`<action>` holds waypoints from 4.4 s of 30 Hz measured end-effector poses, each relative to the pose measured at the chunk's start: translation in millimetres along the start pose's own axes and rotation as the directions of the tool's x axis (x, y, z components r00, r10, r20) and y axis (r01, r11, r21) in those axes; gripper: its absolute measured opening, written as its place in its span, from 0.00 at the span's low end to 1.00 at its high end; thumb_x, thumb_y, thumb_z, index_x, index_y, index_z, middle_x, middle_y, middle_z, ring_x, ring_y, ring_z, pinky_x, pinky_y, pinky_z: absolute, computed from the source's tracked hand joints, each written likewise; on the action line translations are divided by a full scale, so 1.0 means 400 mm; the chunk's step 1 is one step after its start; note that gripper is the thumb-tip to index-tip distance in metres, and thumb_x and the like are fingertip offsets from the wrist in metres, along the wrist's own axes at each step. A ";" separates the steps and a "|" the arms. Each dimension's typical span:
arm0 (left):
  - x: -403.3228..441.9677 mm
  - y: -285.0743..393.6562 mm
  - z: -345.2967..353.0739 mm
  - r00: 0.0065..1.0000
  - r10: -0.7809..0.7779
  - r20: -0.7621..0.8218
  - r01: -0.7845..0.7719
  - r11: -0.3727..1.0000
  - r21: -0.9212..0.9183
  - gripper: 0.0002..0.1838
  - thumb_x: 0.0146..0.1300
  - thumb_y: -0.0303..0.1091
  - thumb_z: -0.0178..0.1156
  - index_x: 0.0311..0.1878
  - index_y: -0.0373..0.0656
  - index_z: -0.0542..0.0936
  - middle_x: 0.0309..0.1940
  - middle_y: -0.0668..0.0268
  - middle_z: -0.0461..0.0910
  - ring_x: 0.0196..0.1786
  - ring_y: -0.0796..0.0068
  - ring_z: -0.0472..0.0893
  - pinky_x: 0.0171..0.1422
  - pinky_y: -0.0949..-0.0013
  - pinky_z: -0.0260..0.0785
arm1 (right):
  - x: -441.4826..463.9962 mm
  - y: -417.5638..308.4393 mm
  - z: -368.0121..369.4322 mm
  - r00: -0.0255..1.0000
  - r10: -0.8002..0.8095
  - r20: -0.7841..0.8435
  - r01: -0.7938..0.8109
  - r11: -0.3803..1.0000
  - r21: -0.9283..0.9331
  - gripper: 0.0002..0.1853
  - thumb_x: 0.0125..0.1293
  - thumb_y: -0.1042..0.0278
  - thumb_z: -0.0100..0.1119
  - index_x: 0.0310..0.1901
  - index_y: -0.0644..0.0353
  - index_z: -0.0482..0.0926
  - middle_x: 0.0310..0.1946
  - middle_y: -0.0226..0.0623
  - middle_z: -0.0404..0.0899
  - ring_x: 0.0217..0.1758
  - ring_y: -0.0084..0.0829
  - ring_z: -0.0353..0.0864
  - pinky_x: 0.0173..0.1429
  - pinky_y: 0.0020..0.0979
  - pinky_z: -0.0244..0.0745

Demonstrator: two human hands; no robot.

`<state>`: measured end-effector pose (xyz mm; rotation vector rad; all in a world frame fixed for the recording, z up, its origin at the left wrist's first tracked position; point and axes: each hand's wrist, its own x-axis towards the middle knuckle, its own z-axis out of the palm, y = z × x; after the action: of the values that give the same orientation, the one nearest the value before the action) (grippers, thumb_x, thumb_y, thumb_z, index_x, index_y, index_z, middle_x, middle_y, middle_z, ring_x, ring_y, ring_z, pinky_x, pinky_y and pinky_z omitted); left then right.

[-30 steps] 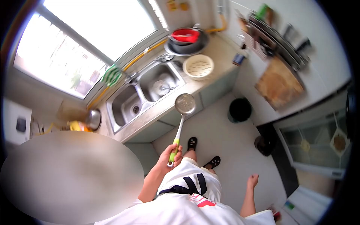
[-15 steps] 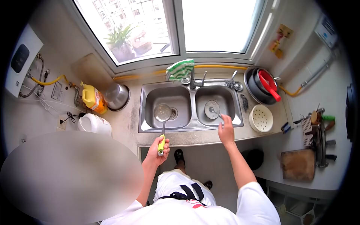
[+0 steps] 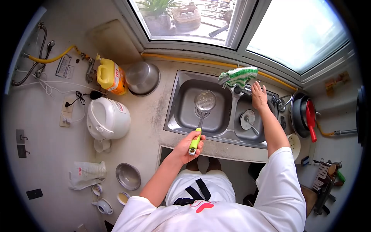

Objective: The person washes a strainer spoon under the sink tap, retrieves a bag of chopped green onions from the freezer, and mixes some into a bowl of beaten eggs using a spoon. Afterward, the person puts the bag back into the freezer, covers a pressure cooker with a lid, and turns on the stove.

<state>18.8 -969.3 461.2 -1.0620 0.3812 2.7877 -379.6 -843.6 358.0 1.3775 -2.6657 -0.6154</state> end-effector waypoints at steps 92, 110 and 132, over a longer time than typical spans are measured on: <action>0.125 0.019 -0.021 0.998 0.046 -0.054 -0.045 0.999 0.013 0.13 0.70 0.43 0.51 0.35 0.43 0.72 0.13 0.66 0.72 0.09 0.77 0.71 0.07 0.76 0.58 | 0.024 -0.470 -0.078 0.923 0.054 -0.382 0.329 0.405 0.853 0.26 0.53 0.87 0.45 0.56 0.63 0.72 0.56 0.48 0.74 0.61 0.49 0.70 0.66 0.43 0.65; 0.106 0.031 -0.032 0.971 0.213 -0.106 -0.187 0.959 0.214 0.14 0.69 0.41 0.51 0.34 0.40 0.71 0.13 0.63 0.72 0.08 0.75 0.69 0.10 0.73 0.63 | 0.017 -0.464 -0.117 0.810 -0.369 -0.456 0.584 0.582 0.566 0.22 0.72 0.53 0.47 0.63 0.52 0.72 0.69 0.29 0.66 0.73 0.26 0.61 0.76 0.53 0.23; 0.072 0.026 -0.008 0.955 0.180 -0.236 -0.060 0.896 0.440 0.13 0.68 0.40 0.51 0.33 0.39 0.71 0.13 0.62 0.72 0.08 0.74 0.69 0.10 0.71 0.63 | 0.086 -0.525 -0.046 0.916 -0.217 0.337 -0.397 -0.606 0.689 0.11 0.70 0.74 0.50 0.49 0.72 0.74 0.38 0.47 0.83 0.39 0.35 0.87 0.45 0.29 0.85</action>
<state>-2.9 -979.1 441.5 -1.3357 1.0724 2.4713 -234.7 -985.1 290.2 0.4332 -2.8953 3.0326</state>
